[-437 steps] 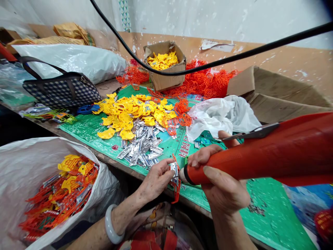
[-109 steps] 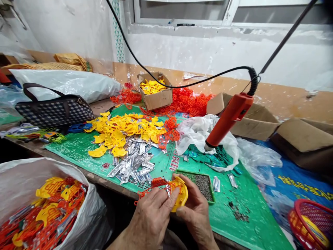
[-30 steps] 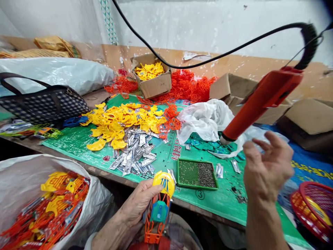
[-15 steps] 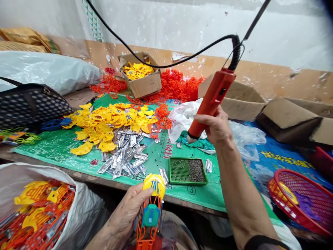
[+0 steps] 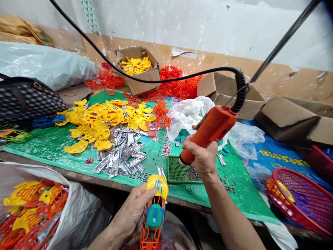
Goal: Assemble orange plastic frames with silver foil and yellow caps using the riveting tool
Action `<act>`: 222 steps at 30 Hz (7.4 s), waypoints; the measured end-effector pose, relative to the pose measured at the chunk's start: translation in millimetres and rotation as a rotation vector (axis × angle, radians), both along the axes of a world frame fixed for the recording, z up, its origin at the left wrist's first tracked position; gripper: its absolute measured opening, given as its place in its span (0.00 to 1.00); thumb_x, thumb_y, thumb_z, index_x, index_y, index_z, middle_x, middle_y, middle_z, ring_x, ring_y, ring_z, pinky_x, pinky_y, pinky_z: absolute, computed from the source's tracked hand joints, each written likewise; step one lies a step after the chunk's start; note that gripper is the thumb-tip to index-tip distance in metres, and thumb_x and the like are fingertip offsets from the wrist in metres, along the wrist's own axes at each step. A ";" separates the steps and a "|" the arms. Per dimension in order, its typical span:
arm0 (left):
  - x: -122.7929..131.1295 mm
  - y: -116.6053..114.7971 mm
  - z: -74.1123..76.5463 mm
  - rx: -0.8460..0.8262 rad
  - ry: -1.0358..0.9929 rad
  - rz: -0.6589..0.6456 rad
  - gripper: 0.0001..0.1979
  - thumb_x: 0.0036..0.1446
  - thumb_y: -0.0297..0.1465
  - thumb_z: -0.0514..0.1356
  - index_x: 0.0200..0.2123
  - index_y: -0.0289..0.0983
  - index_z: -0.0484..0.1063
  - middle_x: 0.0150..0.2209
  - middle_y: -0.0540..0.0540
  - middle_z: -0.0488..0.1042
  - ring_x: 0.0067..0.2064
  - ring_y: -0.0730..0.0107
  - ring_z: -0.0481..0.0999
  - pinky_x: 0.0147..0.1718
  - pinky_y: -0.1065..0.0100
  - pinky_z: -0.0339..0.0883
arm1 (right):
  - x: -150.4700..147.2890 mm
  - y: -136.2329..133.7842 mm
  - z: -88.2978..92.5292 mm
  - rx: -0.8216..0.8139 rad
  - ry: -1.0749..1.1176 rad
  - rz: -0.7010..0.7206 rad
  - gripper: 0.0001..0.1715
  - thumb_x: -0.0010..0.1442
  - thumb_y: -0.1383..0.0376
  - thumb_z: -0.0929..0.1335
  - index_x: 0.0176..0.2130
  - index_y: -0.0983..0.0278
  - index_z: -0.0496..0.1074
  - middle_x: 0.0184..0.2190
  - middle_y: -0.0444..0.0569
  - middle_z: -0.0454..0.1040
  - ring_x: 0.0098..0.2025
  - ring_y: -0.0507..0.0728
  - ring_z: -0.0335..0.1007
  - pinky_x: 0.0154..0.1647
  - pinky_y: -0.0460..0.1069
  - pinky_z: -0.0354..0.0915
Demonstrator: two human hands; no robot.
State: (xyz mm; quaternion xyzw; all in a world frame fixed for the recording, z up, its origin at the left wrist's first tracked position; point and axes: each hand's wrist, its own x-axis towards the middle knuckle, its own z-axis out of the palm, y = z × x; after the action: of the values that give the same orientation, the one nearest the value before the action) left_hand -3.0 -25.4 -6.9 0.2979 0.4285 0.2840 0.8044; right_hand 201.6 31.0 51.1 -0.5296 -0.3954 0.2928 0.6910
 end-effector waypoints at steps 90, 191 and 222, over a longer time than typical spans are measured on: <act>-4.3 -35.8 -19.2 -0.095 -0.009 0.197 0.17 0.48 0.41 0.70 0.32 0.31 0.79 0.24 0.48 0.74 0.21 0.78 0.67 0.21 0.74 0.59 | -77.9 -43.9 13.9 0.006 0.113 0.395 0.08 0.41 0.72 0.71 0.19 0.62 0.69 0.20 0.41 0.69 0.23 0.52 0.65 0.23 0.50 0.65; -4.0 -19.7 -2.1 -0.193 -0.013 0.213 0.16 0.39 0.36 0.73 0.29 0.30 0.78 0.22 0.47 0.78 0.20 0.76 0.70 0.21 0.74 0.64 | -50.5 -68.3 1.8 0.143 0.329 0.458 0.34 0.47 0.72 0.72 0.52 0.53 0.65 0.27 0.38 0.73 0.27 0.52 0.69 0.32 0.51 0.68; -17.4 -21.8 -1.8 -0.069 0.010 -0.047 0.15 0.53 0.39 0.67 0.38 0.33 0.79 0.28 0.48 0.76 0.25 0.77 0.69 0.25 0.77 0.64 | -3.7 -19.1 4.9 0.246 0.029 0.008 0.20 0.43 0.71 0.72 0.39 0.61 0.70 0.22 0.39 0.70 0.22 0.53 0.66 0.26 0.51 0.65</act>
State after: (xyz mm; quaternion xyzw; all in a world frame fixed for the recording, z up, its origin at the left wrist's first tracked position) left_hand -20.4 -47.2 -8.7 0.2813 0.4350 0.2483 0.8185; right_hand 197.8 11.9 56.0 -0.4348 -0.4206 0.2524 0.7552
